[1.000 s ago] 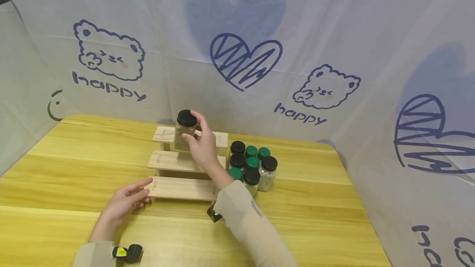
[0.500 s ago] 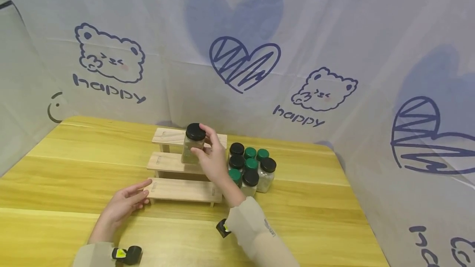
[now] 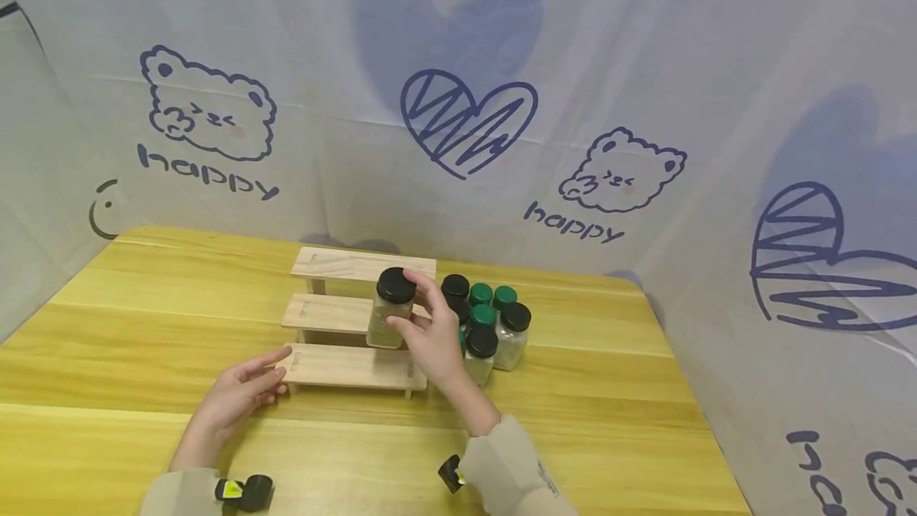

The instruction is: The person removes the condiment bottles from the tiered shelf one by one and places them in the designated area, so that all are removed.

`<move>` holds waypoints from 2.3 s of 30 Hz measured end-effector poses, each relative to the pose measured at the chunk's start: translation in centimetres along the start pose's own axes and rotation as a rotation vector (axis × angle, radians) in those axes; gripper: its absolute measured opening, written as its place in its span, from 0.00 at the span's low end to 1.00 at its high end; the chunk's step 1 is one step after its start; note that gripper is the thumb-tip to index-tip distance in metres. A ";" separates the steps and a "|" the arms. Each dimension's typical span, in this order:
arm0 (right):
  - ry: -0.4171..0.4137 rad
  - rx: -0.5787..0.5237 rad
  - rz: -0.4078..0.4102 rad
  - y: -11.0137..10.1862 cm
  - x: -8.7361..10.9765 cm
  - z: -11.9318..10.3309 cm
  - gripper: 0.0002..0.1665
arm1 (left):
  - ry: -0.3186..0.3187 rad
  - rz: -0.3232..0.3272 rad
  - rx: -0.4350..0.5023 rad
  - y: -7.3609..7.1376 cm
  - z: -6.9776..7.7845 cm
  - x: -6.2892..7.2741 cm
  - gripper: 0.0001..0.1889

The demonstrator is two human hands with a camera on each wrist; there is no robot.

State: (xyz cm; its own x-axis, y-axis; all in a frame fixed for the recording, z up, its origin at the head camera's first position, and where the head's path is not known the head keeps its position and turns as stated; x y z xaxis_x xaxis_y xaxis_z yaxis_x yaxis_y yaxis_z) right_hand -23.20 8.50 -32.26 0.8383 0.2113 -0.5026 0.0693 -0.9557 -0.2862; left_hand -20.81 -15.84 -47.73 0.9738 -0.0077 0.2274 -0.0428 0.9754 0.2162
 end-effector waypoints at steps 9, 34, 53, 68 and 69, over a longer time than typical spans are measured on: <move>-0.013 0.010 0.001 -1.1 2.0 0.7 0.32 | -0.006 -0.008 0.017 0.1 0.0 0.1 0.24; 0.049 0.029 -0.045 -4.6 7.3 2.3 0.32 | 0.003 0.002 0.015 0.1 -0.2 0.1 0.24; -0.019 0.028 -0.016 -8.8 10.6 3.3 0.32 | -0.013 0.005 0.022 0.1 -0.1 0.1 0.24; 0.001 0.122 0.065 -12.4 10.6 5.8 0.34 | -0.009 0.004 0.021 0.0 -0.2 0.1 0.24; 0.004 0.131 0.071 -12.5 10.5 6.0 0.34 | -0.007 0.003 0.019 0.0 -0.2 0.1 0.24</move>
State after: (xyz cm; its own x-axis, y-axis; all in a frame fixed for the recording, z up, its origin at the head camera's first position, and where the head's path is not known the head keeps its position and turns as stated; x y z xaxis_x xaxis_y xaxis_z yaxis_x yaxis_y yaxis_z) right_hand -18.48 23.93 -38.85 0.8406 0.1431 -0.5224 -0.0611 -0.9332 -0.3541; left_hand -20.70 -15.77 -47.88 0.9722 -0.0063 0.2343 -0.0499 0.9711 0.2333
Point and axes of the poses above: each hand's wrist, its own x-axis away from the middle knuckle, its own y-axis out of the palm, z = x × y, the point moved 7 cm from there along -x, towards the middle knuckle, and after that the axes turned 8 degrees about x, right-handed, at the moved point
